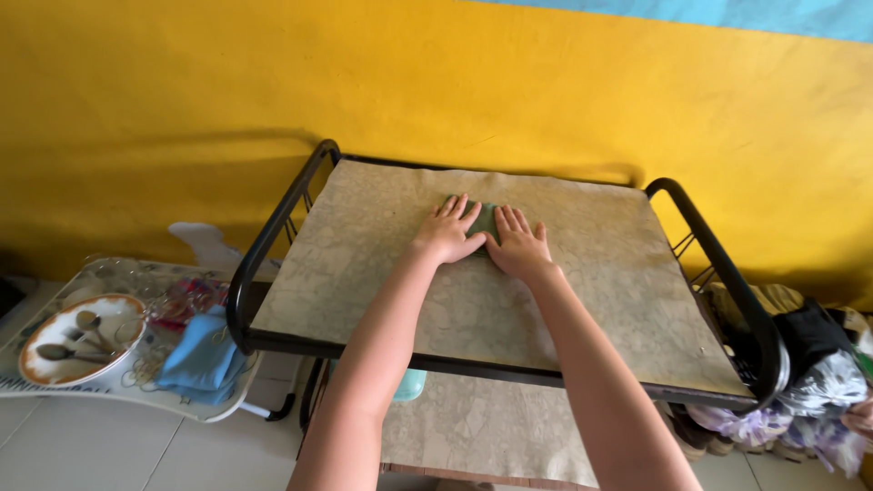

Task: The person wipes the edge and top surface of a two-tier rolling table using a green cloth. The camera is head-mounted and shows both hands moving the cloth along the table's frame and surface.

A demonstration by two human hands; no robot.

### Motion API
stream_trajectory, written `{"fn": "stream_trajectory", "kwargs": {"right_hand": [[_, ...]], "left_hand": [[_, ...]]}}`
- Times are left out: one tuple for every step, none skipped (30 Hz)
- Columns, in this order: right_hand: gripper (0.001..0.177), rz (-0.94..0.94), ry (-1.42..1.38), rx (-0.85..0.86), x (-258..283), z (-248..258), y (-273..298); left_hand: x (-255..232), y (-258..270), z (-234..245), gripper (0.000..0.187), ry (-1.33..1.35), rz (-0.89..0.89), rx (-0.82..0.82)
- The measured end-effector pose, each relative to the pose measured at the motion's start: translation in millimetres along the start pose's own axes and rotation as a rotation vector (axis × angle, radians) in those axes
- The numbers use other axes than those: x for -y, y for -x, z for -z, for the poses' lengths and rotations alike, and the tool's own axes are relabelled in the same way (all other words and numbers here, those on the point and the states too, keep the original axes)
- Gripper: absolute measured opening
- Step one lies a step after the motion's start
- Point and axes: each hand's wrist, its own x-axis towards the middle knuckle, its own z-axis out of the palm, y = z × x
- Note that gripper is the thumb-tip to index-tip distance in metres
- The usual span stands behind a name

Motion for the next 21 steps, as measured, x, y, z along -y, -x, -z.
{"fn": "stream_trajectory", "kwargs": {"right_hand": [[0.072,0.006,-0.002,0.004,-1.3,-1.4,-2.8],[0.073,0.011,-0.002,-0.007,-2.4,-2.9,-5.7],[0.074,0.012,-0.001,-0.015,-4.9,-5.7,-6.3],[0.074,0.013,-0.003,-0.009,-5.3,-6.3,-5.2],[0.074,0.015,-0.009,-0.018,-4.7,-6.1,-4.8],[0.073,0.017,-0.016,-0.027,-4.0,-5.3,-4.1],[0.073,0.018,-0.019,-0.030,-3.3,-4.2,-1.5],[0.073,0.020,-0.025,-0.031,-2.5,-2.6,1.4],[0.073,0.025,-0.028,-0.035,-0.9,0.9,2.4],[0.073,0.029,-0.030,-0.042,0.2,5.5,1.7],[0.073,0.029,-0.039,-0.044,0.9,5.9,4.5],[0.073,0.029,-0.048,-0.046,1.4,6.0,7.1],[0.073,0.023,-0.056,-0.050,2.1,7.6,7.2],[0.072,0.025,-0.062,-0.041,2.7,9.0,7.0],[0.071,0.023,-0.068,-0.030,1.9,9.9,8.1],[0.071,0.014,-0.075,-0.032,1.5,8.9,5.0],[0.070,0.014,-0.071,-0.030,0.6,6.4,3.2],[0.070,0.014,-0.068,-0.028,-0.3,3.6,1.0],[0.070,0.001,-0.072,-0.022,-0.2,3.0,1.2],[0.070,-0.006,-0.066,-0.016,-0.2,2.5,1.0],[0.070,-0.011,-0.062,-0.016,1.2,3.7,-2.0]], "left_hand": [[1.3,-0.8,0.3,0.076,0.000,0.007,0.003],[2.9,-1.6,0.6,0.077,-0.001,-0.006,0.002],[2.5,-1.9,-1.0,0.078,0.000,-0.023,0.003],[1.7,-1.3,-1.2,0.078,0.002,-0.021,0.009],[1.8,-0.7,0.0,0.078,0.004,-0.025,0.007],[1.9,0.2,1.9,0.078,0.006,-0.028,0.005],[0.6,1.9,2.3,0.078,0.002,-0.027,0.004],[-0.8,4.0,3.2,0.077,-0.004,-0.036,-0.010],[-1.0,5.1,6.1,0.077,-0.012,-0.043,-0.029],[1.1,2.6,6.8,0.077,-0.017,-0.040,-0.034],[1.8,2.3,4.1,0.077,-0.013,-0.048,-0.032],[2.6,1.7,1.1,0.078,-0.009,-0.055,-0.030],[2.6,2.2,2.2,0.078,-0.017,-0.062,-0.027],[2.9,2.4,3.0,0.077,0.002,-0.053,-0.033],[1.5,2.4,2.9,0.077,0.024,-0.046,-0.037],[1.0,3.5,5.1,0.077,0.018,-0.056,-0.033],[-0.2,5.4,5.1,0.076,0.016,-0.046,-0.050],[-1.0,7.1,4.8,0.075,0.014,-0.036,-0.067],[-0.6,3.7,-0.5,0.075,0.015,-0.047,-0.058],[-0.2,0.0,-5.9,0.072,0.028,-0.018,-0.056],[2.4,-5.3,-8.5,0.069,0.034,0.011,-0.059]]}}
